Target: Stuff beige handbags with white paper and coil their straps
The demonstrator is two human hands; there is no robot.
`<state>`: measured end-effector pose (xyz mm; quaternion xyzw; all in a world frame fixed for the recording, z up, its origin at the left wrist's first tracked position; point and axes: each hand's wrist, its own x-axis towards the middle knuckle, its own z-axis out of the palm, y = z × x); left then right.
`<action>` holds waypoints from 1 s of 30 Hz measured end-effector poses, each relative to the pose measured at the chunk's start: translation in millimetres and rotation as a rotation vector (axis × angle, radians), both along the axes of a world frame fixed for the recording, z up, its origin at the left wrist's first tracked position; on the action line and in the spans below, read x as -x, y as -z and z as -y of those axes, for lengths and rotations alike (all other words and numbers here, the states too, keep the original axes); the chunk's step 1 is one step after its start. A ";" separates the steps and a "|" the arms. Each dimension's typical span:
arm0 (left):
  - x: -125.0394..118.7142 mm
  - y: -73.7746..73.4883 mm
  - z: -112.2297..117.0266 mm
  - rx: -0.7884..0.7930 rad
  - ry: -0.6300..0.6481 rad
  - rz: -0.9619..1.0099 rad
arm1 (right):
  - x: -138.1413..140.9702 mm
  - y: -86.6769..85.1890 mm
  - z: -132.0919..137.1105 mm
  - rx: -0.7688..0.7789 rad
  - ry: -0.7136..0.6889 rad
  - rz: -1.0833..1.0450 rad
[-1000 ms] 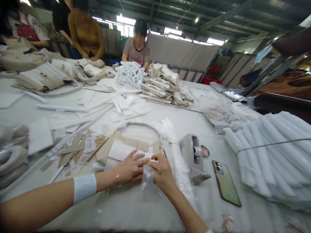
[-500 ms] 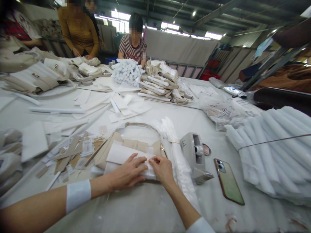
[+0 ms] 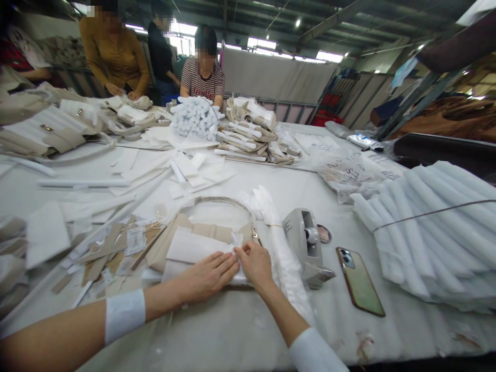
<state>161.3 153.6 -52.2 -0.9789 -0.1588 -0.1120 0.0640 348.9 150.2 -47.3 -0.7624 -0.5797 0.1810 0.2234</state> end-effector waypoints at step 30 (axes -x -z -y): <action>-6.1 9.1 7.2 -0.041 -0.104 0.002 | -7.4 -7.9 -8.6 -0.038 -0.634 0.469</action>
